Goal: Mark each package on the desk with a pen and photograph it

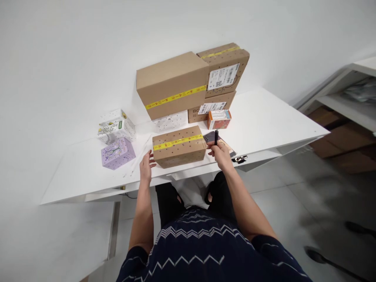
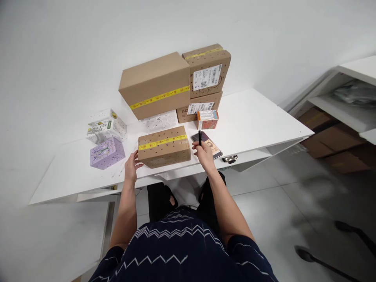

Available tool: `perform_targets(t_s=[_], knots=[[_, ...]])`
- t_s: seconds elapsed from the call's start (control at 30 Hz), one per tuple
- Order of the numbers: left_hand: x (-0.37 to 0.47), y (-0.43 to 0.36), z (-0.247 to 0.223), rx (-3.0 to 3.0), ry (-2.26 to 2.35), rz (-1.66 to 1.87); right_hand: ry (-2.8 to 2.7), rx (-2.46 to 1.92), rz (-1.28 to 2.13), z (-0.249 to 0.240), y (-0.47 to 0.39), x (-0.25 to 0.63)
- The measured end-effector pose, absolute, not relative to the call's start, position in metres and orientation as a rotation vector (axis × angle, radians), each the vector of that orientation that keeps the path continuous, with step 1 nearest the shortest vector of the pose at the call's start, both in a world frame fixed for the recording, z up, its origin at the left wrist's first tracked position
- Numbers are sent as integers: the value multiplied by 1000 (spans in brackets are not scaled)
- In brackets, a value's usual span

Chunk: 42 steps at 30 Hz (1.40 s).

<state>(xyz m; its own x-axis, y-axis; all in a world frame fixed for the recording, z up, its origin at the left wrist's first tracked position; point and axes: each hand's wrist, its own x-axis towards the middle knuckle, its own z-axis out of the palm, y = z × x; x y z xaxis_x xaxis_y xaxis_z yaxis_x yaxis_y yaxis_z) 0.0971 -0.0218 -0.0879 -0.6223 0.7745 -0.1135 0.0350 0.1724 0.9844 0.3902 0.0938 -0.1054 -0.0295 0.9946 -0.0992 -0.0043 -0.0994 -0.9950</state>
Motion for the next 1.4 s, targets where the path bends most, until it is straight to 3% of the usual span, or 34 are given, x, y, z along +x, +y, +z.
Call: perform_targets(t_s=[0.13,0.27,0.57,0.77,0.97,1.1,1.4], knots=[[104,-16,-72,925,1834,1403,-1248,-1186,1351,-85,88,386],[112,-23,-70,1098,1654,1530,-1345,-1143,1288,-79,84,389],[122,-50,-120,1112,1628,1524,-1277,-1201,1388,-121,73,391],[121,-54,-127,1018,1773,1478,-1193,-1211,1511,-135,59,393],[129,-57,-109,966,2064,1842,-899,-1149,1471,-125,61,399],[150,-54,-88,1401,2102,1910,-776,-1053,1405,-105,63,403],[193,-12,-86,2085,1757,1590,-724,-966,1231,-69,69,416]])
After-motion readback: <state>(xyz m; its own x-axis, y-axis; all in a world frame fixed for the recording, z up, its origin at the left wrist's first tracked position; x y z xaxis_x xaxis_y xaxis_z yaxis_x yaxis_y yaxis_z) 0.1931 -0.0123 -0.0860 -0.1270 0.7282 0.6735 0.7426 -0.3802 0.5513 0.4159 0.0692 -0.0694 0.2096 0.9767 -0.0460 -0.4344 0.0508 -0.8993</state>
